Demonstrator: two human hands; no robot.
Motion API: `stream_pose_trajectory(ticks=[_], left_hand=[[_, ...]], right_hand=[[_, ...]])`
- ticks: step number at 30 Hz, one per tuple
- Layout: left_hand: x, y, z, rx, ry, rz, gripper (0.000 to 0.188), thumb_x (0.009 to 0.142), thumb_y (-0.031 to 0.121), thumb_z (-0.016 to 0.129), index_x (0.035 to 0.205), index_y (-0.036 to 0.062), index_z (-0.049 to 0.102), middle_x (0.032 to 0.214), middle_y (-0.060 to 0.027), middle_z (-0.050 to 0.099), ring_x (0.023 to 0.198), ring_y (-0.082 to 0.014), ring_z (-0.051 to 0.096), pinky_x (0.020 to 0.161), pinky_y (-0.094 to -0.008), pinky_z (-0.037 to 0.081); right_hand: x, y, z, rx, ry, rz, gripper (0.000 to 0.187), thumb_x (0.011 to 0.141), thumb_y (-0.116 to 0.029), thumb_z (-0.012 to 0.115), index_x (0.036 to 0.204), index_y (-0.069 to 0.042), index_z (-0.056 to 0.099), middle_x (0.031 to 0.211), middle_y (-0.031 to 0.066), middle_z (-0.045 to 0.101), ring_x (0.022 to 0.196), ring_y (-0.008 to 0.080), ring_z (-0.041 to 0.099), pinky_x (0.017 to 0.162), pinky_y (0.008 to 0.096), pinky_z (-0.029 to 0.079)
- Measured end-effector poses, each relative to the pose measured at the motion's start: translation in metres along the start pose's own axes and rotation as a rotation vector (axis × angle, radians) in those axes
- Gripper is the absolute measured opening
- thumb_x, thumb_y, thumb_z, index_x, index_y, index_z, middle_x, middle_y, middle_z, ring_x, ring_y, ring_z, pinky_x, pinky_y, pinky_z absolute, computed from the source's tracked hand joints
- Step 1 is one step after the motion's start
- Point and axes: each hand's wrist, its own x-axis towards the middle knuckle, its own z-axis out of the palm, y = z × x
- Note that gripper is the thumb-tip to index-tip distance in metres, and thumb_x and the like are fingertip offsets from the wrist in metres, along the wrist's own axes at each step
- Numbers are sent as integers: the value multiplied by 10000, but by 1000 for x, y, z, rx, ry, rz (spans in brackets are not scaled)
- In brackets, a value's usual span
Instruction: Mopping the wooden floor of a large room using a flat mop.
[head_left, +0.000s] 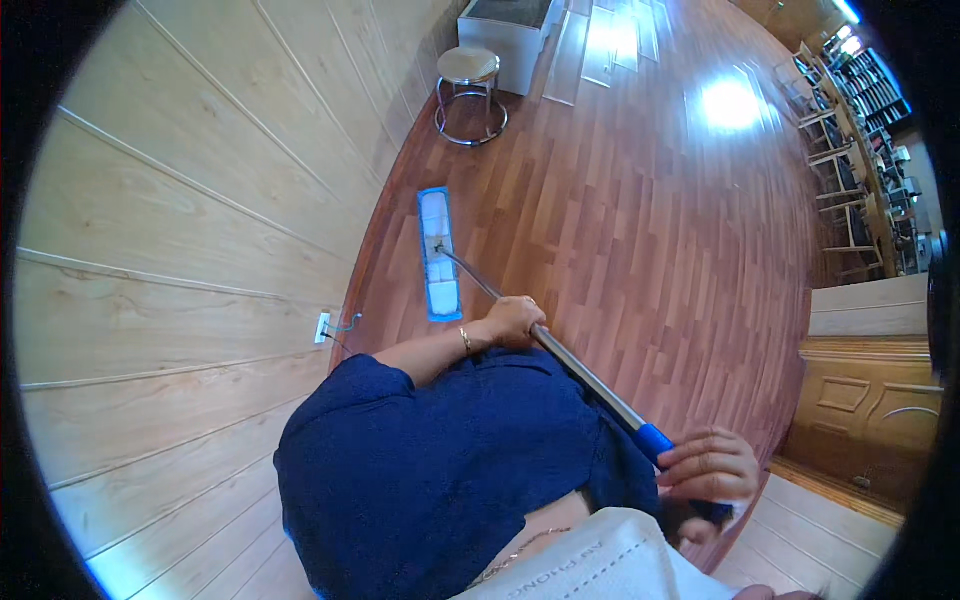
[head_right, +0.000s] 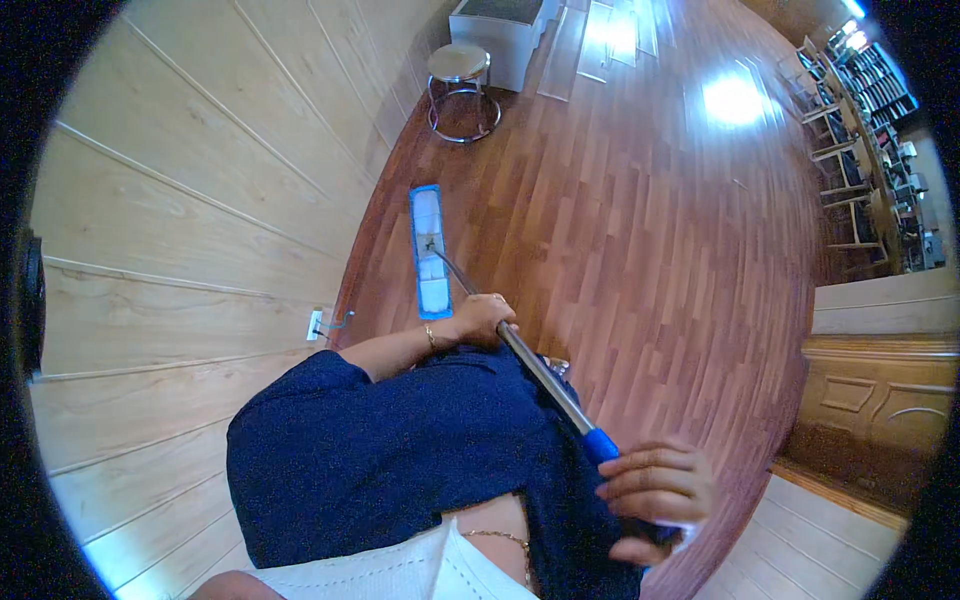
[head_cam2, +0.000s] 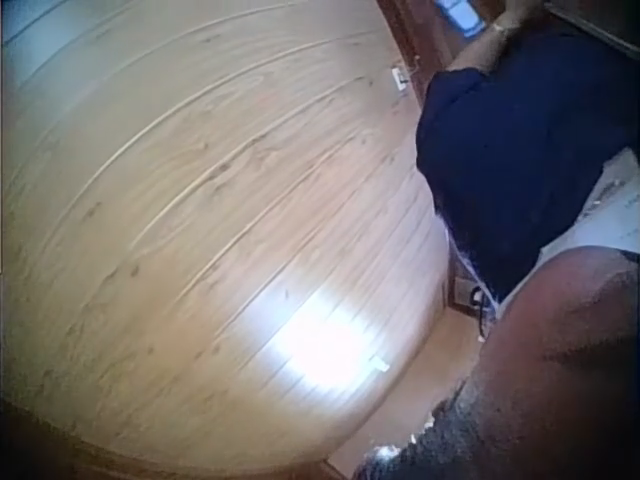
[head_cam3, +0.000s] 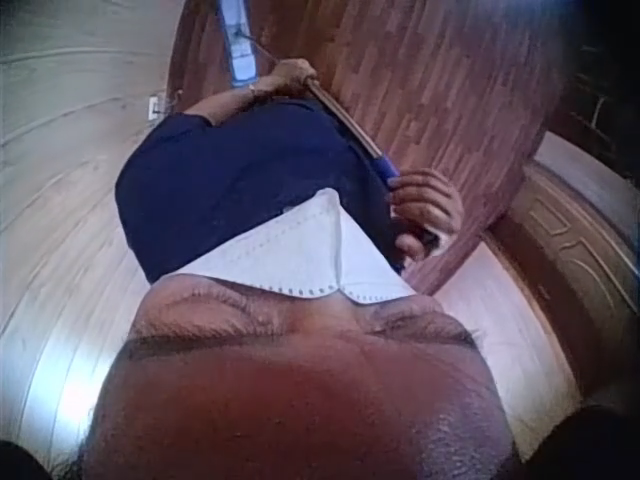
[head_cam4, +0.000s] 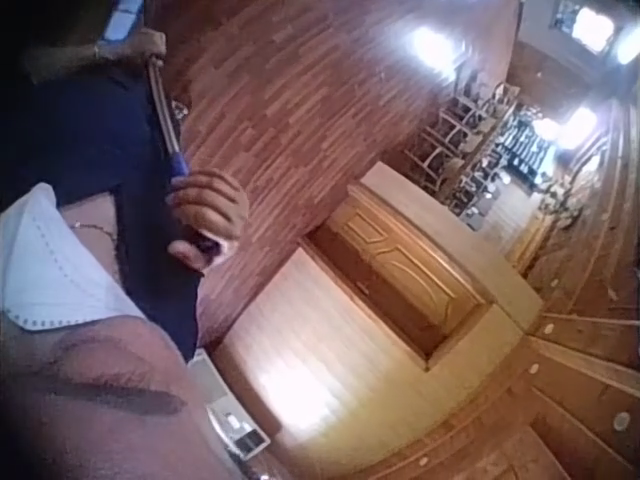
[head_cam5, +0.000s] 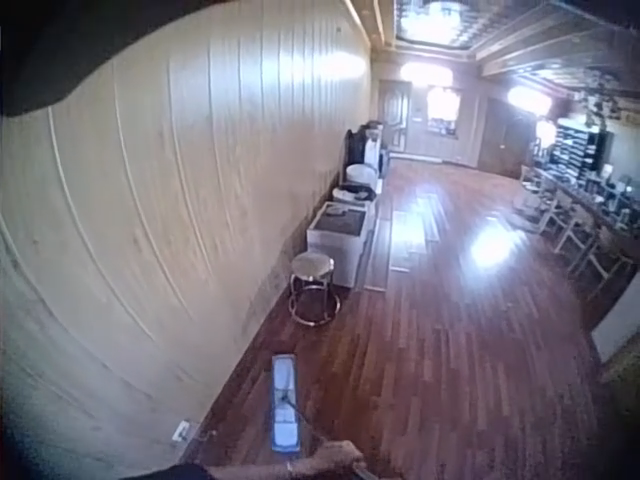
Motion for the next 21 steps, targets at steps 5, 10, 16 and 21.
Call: stream_pose_trajectory(ticks=[5,10,16,21], left_hand=[[257,276,-14,-56,-38,227,239,781,340,634,738,107,668,833,-123,671,907,-313,626,751,-459,502],[632,559,31,-88,-109,387,174,679,266,672,777,124,696,808,-134,668,848,-346,640,674,-474,506],[1244,902,73,47,-716,582,180,707,252,698,779,93,655,740,-145,656,697,-322,620,637,-466,470],[1825,1106,158,135,-595,520,191,678,261,737,735,118,623,761,-113,642,723,-331,618,611,-462,480]], right_hand=[[-129,-47,-310,104,-67,-200,401,946,-373,499,801,-53,694,780,99,692,747,258,701,676,393,568],[-309,-46,-684,307,-87,-343,398,985,-233,388,673,-75,578,730,114,629,682,256,662,653,398,558],[-585,80,-1233,325,-29,-368,390,978,-223,428,689,-31,605,738,135,616,609,233,623,561,341,524],[-849,299,-1720,242,349,-295,149,747,-173,742,730,-31,698,529,33,528,454,171,528,421,284,408]])
